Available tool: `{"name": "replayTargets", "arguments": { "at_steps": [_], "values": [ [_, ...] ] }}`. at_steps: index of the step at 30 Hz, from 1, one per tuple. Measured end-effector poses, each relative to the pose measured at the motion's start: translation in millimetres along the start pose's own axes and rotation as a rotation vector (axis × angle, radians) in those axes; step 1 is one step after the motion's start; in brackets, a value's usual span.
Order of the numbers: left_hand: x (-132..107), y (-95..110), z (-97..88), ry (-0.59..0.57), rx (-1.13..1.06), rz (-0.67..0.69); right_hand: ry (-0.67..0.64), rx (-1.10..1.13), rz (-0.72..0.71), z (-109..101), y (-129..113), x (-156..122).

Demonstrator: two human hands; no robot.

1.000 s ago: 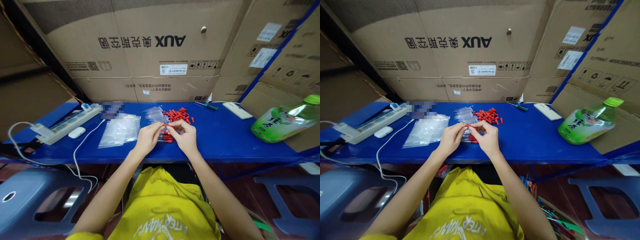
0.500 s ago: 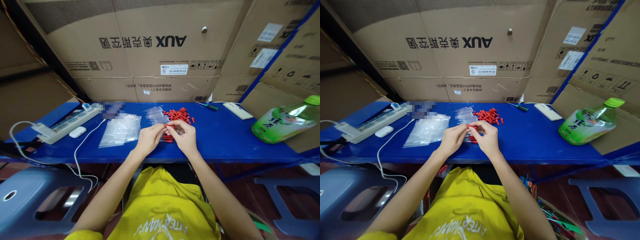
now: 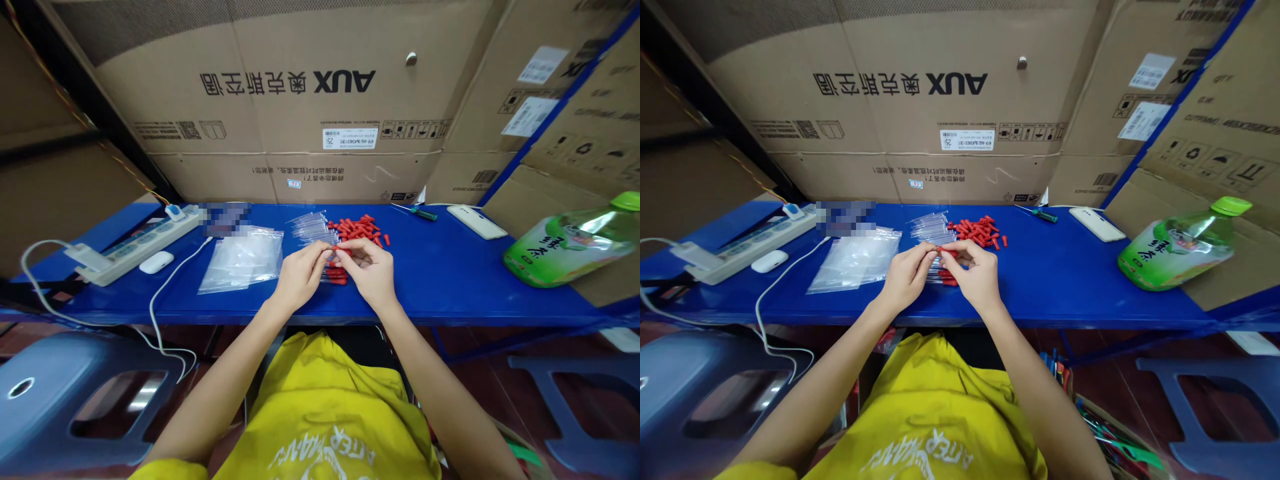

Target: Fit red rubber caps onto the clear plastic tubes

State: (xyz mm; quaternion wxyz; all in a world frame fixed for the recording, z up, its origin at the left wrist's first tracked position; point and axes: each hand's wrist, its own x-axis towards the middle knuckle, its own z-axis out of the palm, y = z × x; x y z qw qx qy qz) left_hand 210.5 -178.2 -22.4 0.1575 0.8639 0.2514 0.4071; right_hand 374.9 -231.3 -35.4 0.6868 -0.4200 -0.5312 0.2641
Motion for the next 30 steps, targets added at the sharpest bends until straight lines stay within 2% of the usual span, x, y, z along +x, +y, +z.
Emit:
{"name": "replayTargets", "arguments": {
  "at_steps": [16, 25, 30],
  "values": [
    [-1.4, -8.5, -1.7, -0.015, 0.119, 0.114, -0.002, 0.029, 0.027, -1.6, -2.9, 1.2],
    [-0.9, -9.4, -3.5, -0.068, 0.134, 0.089, -0.022, -0.053, 0.013, -3.9, -0.3, 0.3],
    [-0.5, -8.2, -5.9, -0.097, 0.173, 0.090, -0.028, -0.099, -0.044, -6.0, 3.0, -1.0]
  ]
}}
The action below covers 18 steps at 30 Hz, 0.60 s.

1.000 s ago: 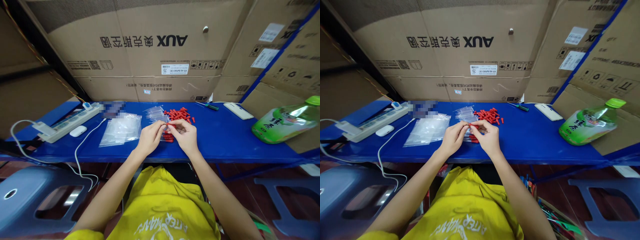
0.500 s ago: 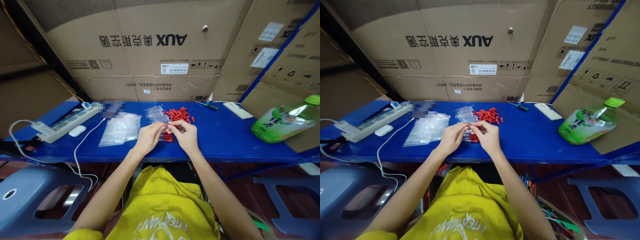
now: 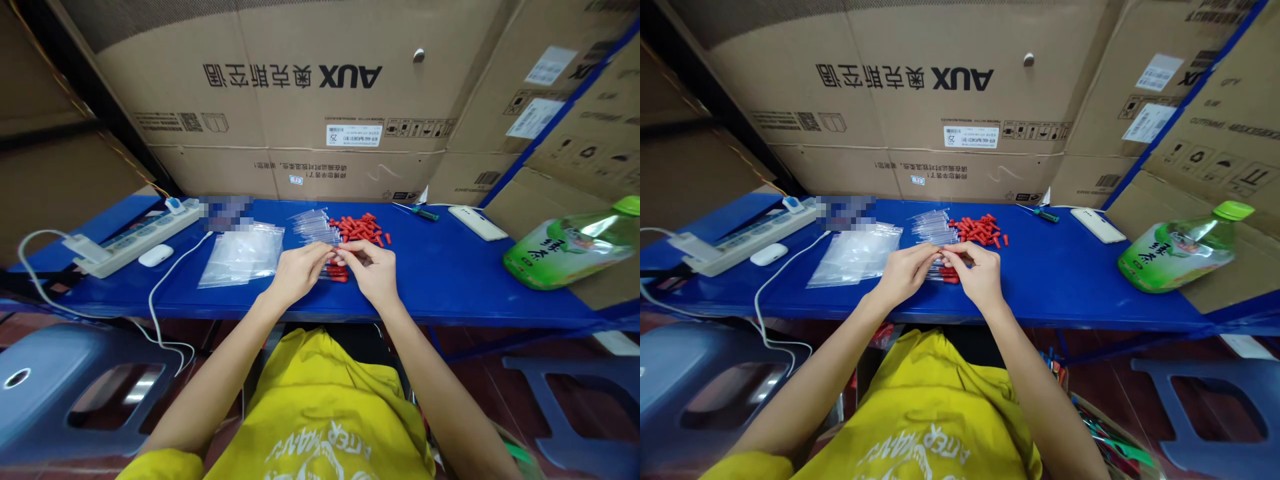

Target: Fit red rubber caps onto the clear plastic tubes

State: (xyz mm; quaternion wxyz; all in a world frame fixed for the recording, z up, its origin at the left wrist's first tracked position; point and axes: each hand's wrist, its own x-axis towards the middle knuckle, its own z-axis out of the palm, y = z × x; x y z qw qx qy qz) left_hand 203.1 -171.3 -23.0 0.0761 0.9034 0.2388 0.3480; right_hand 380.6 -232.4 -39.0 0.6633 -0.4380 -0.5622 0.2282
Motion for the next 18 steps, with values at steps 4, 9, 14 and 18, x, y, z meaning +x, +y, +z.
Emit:
{"name": "replayTargets", "arguments": {
  "at_steps": [4, 9, 14, 18],
  "values": [
    [0.2, 1.6, -1.8, -0.011, 0.032, 0.000, 0.007, -0.078, -0.073, -0.5, -0.1, -1.1],
    [-0.5, 1.6, -1.5, -0.023, 0.098, -0.001, -0.002, -0.211, -0.128, -2.6, -3.6, -1.7],
    [-1.8, -0.1, 0.9, -0.049, 0.195, 0.031, -0.122, -0.323, -0.151, -16.4, -6.1, 4.0],
    [-0.7, 3.0, 4.0, -0.054, 0.197, 0.062, -0.244, -0.137, 0.031, -28.4, -4.5, 10.3]
  ]
}}
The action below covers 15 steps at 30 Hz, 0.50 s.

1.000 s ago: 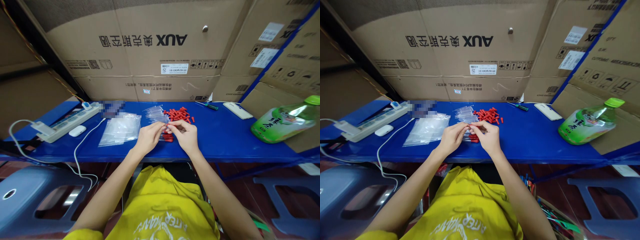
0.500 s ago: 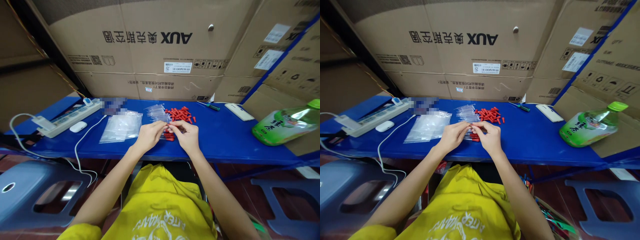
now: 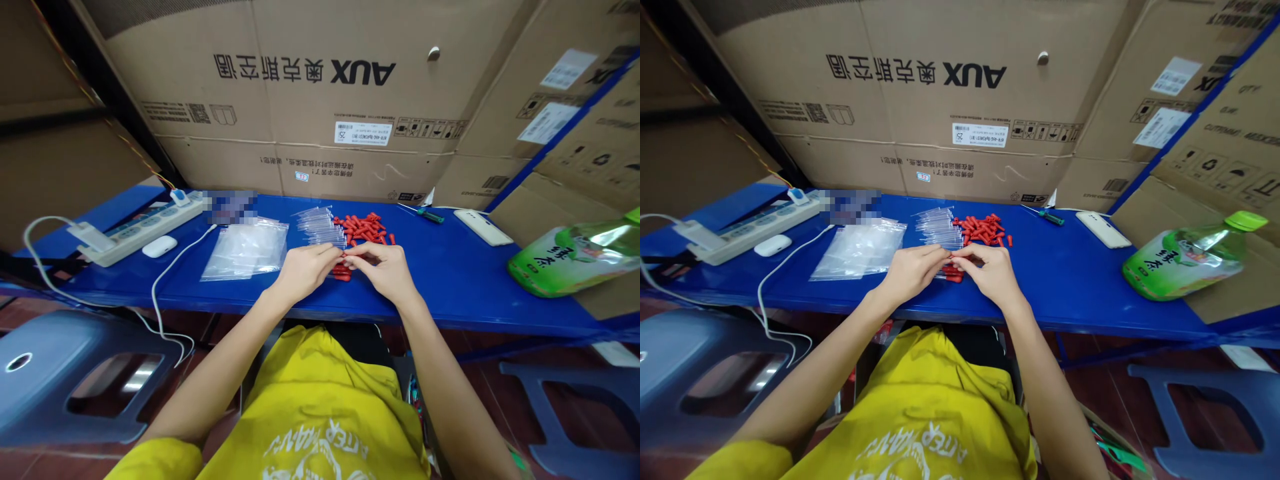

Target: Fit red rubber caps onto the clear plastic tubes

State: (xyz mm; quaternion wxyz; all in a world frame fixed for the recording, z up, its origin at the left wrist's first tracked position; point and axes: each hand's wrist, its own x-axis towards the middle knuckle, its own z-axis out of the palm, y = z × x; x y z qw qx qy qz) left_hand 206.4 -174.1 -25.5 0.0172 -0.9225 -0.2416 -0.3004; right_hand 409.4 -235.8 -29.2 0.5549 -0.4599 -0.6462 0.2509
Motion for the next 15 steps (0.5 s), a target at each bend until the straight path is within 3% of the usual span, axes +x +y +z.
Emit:
{"name": "replayTargets", "arguments": {
  "at_steps": [5, 15],
  "values": [
    [2.9, 5.1, 1.1, 0.076, -0.077, -0.053, 0.038, 0.208, 0.146, -3.3, -0.8, 3.5],
    [0.8, 0.0, -1.1, -0.035, -0.121, -0.131, 0.043, 0.249, 0.143, -15.2, -3.6, 5.7]
  ]
}}
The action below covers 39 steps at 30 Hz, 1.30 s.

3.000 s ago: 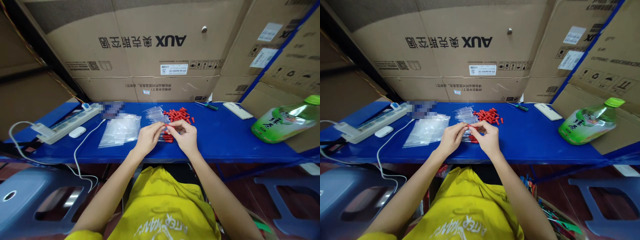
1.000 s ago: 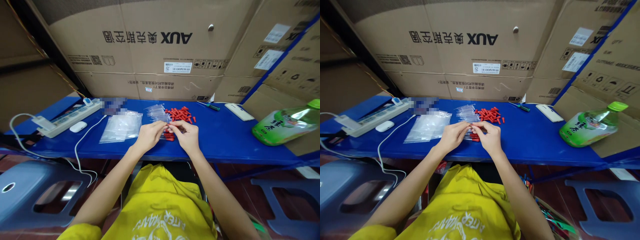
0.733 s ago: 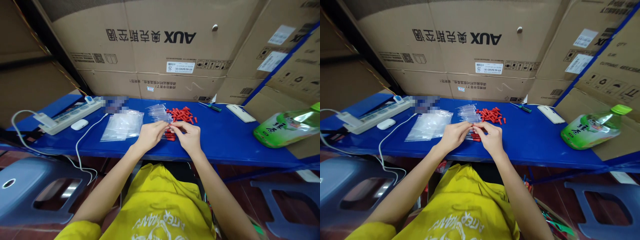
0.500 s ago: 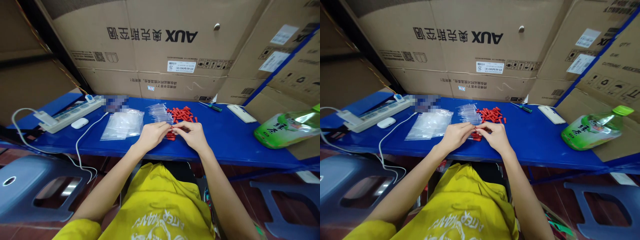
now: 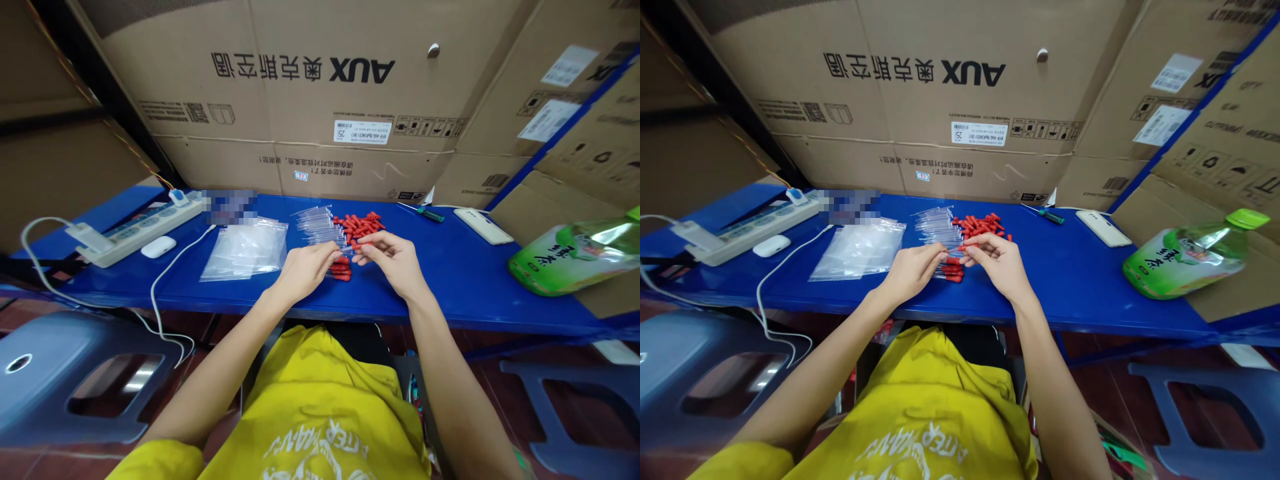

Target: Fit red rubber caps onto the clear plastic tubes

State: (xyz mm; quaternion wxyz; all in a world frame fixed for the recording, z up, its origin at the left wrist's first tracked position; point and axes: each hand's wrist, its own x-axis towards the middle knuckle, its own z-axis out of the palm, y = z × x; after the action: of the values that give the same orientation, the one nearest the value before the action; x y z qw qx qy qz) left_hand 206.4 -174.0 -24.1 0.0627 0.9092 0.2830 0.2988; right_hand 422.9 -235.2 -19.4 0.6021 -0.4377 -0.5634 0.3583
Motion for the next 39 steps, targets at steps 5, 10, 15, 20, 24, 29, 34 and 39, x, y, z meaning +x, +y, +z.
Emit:
{"name": "replayTargets", "arguments": {
  "at_steps": [5, 10, 15, 20, 24, 29, 34, 39],
  "values": [
    [-0.9, -2.6, 2.1, -0.020, 0.042, 0.031, 0.015, 0.025, -0.008, 1.7, 4.4, -0.8],
    [-1.7, -4.8, 3.4, -0.030, 0.070, 0.045, 0.029, 0.029, 0.007, 3.6, 5.4, -0.8],
    [-1.8, -3.4, 4.0, -0.045, 0.097, 0.030, 0.031, 0.032, 0.013, 5.4, 6.6, -1.7],
    [-1.1, -2.9, 3.8, -0.038, 0.124, 0.045, 0.019, 0.025, 0.017, 6.1, 7.9, -1.7],
    [-0.5, -0.2, 4.7, -0.017, 0.138, 0.032, -0.003, 0.014, 0.020, 1.2, 5.3, -0.4],
    [0.2, 3.8, 4.7, -0.031, 0.146, 0.003, -0.016, -0.015, 0.044, -6.1, 1.1, -1.1],
    [0.4, 0.9, 3.7, -0.037, 0.127, 0.044, -0.045, -0.053, 0.076, -6.6, -1.0, -2.8],
    [0.0, -1.1, 3.4, -0.035, 0.102, 0.075, -0.073, -0.065, 0.087, -4.3, -2.3, -3.6]
  ]
}}
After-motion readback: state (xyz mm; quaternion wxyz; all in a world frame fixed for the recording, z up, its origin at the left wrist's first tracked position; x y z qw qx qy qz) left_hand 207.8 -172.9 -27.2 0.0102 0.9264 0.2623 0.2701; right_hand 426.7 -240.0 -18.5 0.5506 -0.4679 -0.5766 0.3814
